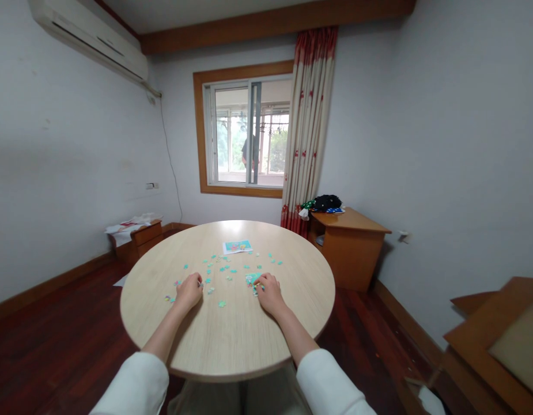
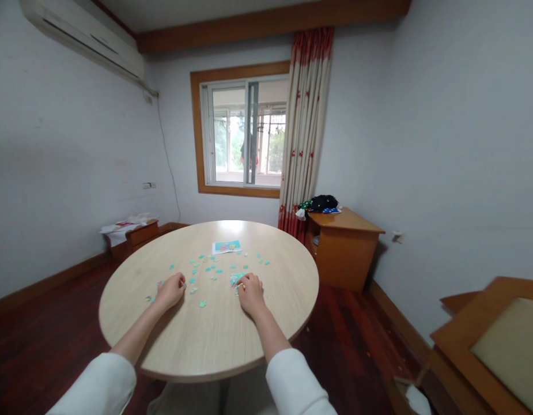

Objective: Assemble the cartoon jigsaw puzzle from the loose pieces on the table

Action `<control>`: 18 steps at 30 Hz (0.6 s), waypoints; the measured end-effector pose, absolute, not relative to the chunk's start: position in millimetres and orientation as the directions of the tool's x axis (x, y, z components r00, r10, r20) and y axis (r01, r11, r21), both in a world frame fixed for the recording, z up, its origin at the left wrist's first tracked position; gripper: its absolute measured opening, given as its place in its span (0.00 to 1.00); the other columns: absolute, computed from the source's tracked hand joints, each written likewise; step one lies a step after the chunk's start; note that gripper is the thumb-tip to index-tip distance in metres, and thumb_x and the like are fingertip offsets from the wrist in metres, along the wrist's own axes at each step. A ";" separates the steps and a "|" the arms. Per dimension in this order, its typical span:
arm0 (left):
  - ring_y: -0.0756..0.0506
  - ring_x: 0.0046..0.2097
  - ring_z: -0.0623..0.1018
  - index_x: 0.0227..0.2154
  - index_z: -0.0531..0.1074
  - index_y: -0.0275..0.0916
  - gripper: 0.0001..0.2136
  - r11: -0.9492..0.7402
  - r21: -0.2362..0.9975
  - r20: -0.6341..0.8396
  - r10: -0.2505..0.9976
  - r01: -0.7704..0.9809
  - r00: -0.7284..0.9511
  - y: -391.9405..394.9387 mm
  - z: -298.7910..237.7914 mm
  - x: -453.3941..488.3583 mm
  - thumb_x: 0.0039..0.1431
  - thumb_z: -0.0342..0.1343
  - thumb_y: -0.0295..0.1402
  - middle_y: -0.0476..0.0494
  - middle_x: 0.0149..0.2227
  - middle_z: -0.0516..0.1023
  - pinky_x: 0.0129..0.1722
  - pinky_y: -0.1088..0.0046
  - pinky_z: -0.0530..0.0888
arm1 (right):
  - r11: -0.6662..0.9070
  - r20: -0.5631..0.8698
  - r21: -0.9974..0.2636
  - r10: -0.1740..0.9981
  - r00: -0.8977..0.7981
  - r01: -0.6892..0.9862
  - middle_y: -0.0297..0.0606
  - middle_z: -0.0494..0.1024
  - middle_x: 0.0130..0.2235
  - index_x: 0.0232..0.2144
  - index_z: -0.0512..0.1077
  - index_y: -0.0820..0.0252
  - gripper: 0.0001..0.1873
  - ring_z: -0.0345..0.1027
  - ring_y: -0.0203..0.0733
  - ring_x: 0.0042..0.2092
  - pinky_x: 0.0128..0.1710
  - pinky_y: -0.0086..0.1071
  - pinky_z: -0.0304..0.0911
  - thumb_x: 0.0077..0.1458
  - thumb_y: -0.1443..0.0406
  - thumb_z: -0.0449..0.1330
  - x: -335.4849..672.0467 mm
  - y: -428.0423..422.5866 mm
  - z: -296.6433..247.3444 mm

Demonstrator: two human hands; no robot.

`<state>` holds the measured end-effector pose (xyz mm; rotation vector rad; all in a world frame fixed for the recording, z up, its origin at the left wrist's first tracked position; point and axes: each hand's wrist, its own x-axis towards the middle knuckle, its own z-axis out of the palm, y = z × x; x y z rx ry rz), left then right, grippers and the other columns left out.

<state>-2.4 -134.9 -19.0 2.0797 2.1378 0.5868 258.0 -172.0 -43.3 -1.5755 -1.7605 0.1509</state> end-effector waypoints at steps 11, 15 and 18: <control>0.45 0.31 0.75 0.21 0.68 0.39 0.02 -0.214 0.723 0.328 0.943 0.657 -0.053 -136.1 -10.3 11.7 0.46 0.53 0.28 0.45 0.26 0.77 0.34 0.71 0.68 | 0.201 0.477 -0.663 0.856 0.199 0.721 0.40 0.76 0.39 0.31 0.76 0.57 0.15 0.68 0.42 0.44 0.46 0.32 0.61 0.51 0.73 0.50 268.2 -157.3 -51.9; 0.47 0.28 0.74 0.19 0.68 0.38 0.02 -0.300 0.853 0.329 0.944 0.428 0.006 -138.8 -3.9 40.1 0.41 0.56 0.30 0.49 0.22 0.74 0.31 0.72 0.69 | 0.188 0.462 -0.681 0.861 0.215 0.708 0.40 0.76 0.39 0.31 0.77 0.58 0.15 0.69 0.41 0.44 0.46 0.32 0.62 0.51 0.73 0.50 268.3 -156.2 -53.2; 0.48 0.27 0.73 0.19 0.69 0.38 0.02 -0.304 0.870 0.306 0.950 0.388 0.059 -140.3 -6.8 63.2 0.40 0.57 0.29 0.49 0.21 0.74 0.30 0.72 0.69 | 0.181 0.453 -0.677 0.867 0.210 0.713 0.41 0.77 0.38 0.31 0.77 0.58 0.15 0.69 0.41 0.44 0.46 0.31 0.62 0.51 0.73 0.51 268.5 -156.7 -53.1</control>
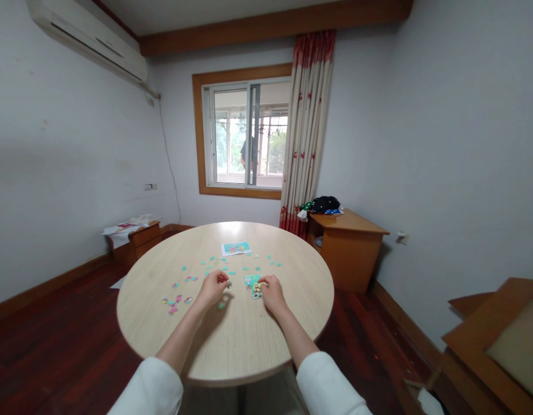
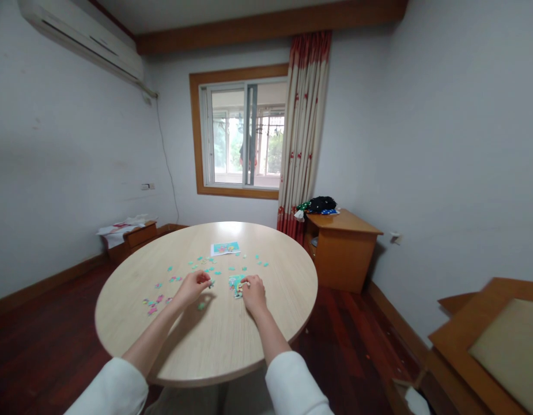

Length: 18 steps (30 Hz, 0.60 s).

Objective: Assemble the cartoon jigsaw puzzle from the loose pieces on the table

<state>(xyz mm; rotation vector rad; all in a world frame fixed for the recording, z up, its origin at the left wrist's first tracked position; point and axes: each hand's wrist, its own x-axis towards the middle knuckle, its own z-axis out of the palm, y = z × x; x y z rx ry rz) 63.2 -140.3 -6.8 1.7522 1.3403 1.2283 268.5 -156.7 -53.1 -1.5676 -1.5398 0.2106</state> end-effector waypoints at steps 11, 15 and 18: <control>0.45 0.33 0.77 0.19 0.74 0.38 0.02 -0.153 0.768 0.137 0.988 0.621 0.074 -137.7 -34.2 106.4 0.43 0.60 0.28 0.46 0.25 0.78 0.35 0.72 0.69 | 0.056 0.344 -0.446 0.932 0.113 0.894 0.44 0.72 0.55 0.45 0.75 0.54 0.18 0.64 0.46 0.55 0.51 0.40 0.54 0.55 0.71 0.52 261.3 -167.3 -44.7; 0.45 0.34 0.77 0.21 0.75 0.38 0.02 -0.184 0.746 0.165 0.982 0.640 0.090 -137.3 -34.7 112.1 0.45 0.59 0.28 0.45 0.27 0.79 0.36 0.72 0.68 | 0.090 0.310 -0.406 0.950 0.045 0.909 0.44 0.71 0.55 0.44 0.75 0.53 0.16 0.63 0.46 0.56 0.53 0.41 0.51 0.57 0.68 0.53 259.7 -170.6 -42.3; 0.46 0.34 0.77 0.22 0.75 0.38 0.02 -0.181 0.760 0.167 0.983 0.624 0.082 -135.4 -38.8 115.7 0.46 0.58 0.27 0.45 0.27 0.80 0.35 0.73 0.68 | 0.104 0.302 -0.410 0.953 0.027 0.906 0.41 0.72 0.54 0.44 0.75 0.50 0.16 0.63 0.45 0.55 0.53 0.42 0.51 0.57 0.68 0.52 259.9 -171.6 -41.6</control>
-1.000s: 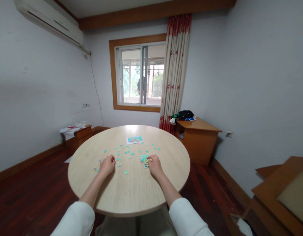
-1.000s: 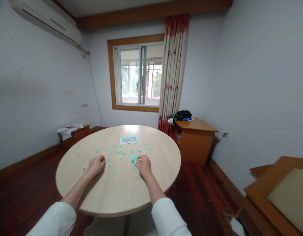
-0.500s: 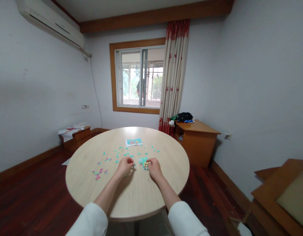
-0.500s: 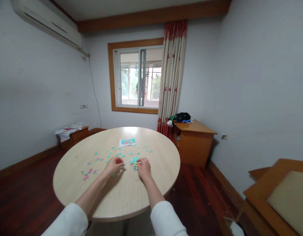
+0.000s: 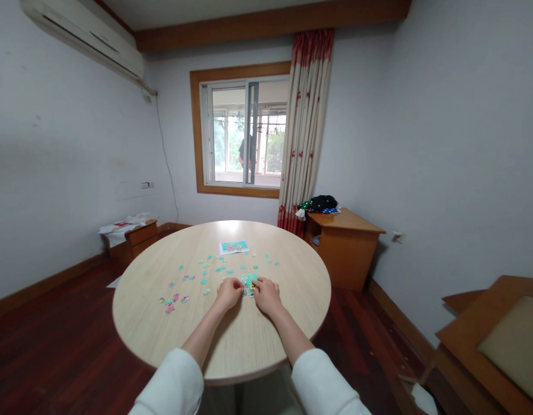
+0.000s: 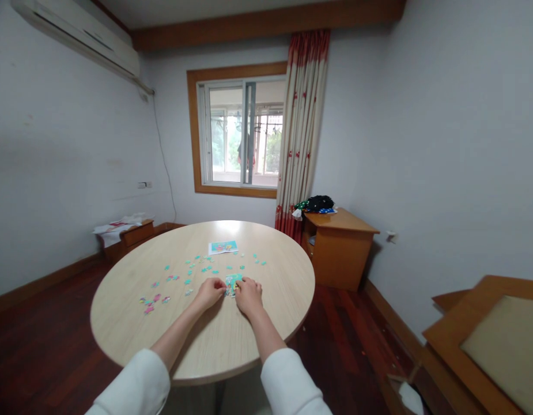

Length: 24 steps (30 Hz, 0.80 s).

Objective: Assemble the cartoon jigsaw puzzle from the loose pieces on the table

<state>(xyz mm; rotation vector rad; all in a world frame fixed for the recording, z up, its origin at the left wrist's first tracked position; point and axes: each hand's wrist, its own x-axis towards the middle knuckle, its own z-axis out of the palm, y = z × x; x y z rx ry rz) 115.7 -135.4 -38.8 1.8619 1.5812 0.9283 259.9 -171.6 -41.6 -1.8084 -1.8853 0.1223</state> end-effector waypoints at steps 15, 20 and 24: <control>0.47 0.37 0.78 0.27 0.77 0.38 0.04 -0.136 0.672 0.120 0.990 0.728 0.074 -136.5 -32.3 122.0 0.51 0.57 0.27 0.46 0.32 0.81 0.37 0.73 0.67 | 0.098 0.262 -0.426 0.965 0.019 0.899 0.39 0.71 0.55 0.46 0.75 0.50 0.17 0.61 0.44 0.56 0.53 0.39 0.49 0.58 0.66 0.52 259.6 -176.5 -34.5; 0.46 0.40 0.78 0.30 0.77 0.38 0.05 -0.131 0.621 0.103 0.991 0.773 0.085 -141.7 -24.6 125.6 0.54 0.56 0.27 0.46 0.35 0.82 0.39 0.73 0.66 | 0.089 0.250 -0.421 0.968 0.021 0.903 0.39 0.71 0.56 0.46 0.75 0.51 0.17 0.61 0.43 0.57 0.54 0.39 0.49 0.58 0.65 0.52 259.6 -177.3 -33.8; 0.46 0.41 0.78 0.30 0.77 0.39 0.05 -0.160 0.598 0.124 0.986 0.785 0.107 -142.1 -24.9 126.2 0.55 0.56 0.28 0.46 0.35 0.82 0.40 0.72 0.66 | 0.084 0.246 -0.425 0.969 0.026 0.901 0.40 0.70 0.56 0.47 0.74 0.50 0.17 0.60 0.43 0.57 0.54 0.39 0.48 0.58 0.65 0.52 259.4 -177.2 -33.7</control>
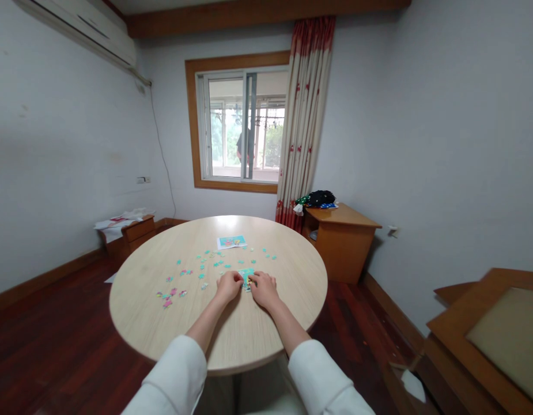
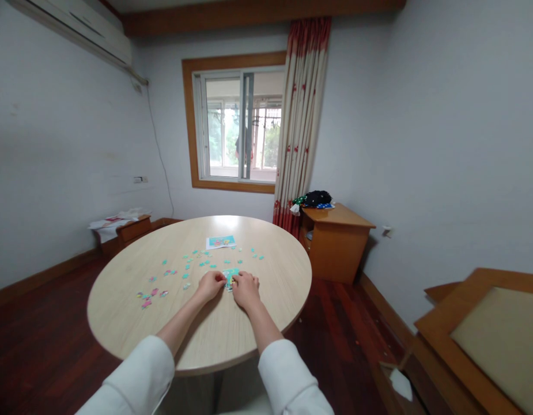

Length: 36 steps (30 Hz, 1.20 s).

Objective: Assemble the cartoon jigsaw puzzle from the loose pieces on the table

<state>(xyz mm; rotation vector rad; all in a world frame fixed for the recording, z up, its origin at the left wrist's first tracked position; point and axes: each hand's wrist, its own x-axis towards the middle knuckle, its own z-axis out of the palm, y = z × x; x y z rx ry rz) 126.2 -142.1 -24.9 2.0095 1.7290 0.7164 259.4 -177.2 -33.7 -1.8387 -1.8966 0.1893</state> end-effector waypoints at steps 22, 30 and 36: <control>0.43 0.46 0.77 0.31 0.78 0.41 0.07 -0.155 0.538 0.129 0.987 0.828 0.101 -146.9 -23.7 129.0 0.56 0.54 0.29 0.44 0.39 0.82 0.45 0.68 0.65 | 0.074 0.235 -0.427 0.972 0.031 0.901 0.39 0.70 0.56 0.47 0.74 0.51 0.17 0.59 0.43 0.58 0.55 0.39 0.48 0.59 0.66 0.51 258.2 -170.4 -39.2; 0.42 0.46 0.77 0.32 0.78 0.41 0.08 -0.136 0.540 0.127 0.989 0.830 0.079 -150.4 -29.3 132.1 0.56 0.53 0.29 0.44 0.39 0.82 0.47 0.65 0.63 | 0.085 0.236 -0.431 0.972 0.022 0.898 0.38 0.71 0.55 0.47 0.74 0.50 0.17 0.60 0.42 0.57 0.54 0.39 0.48 0.58 0.66 0.51 257.7 -171.1 -39.2; 0.41 0.46 0.76 0.32 0.77 0.40 0.09 -0.184 0.533 0.178 0.979 0.826 0.103 -149.5 -34.5 130.2 0.57 0.51 0.28 0.43 0.38 0.81 0.45 0.65 0.63 | 0.074 0.219 -0.415 0.975 0.020 0.907 0.38 0.70 0.56 0.48 0.74 0.50 0.18 0.59 0.42 0.57 0.54 0.39 0.48 0.58 0.66 0.51 255.7 -169.9 -40.2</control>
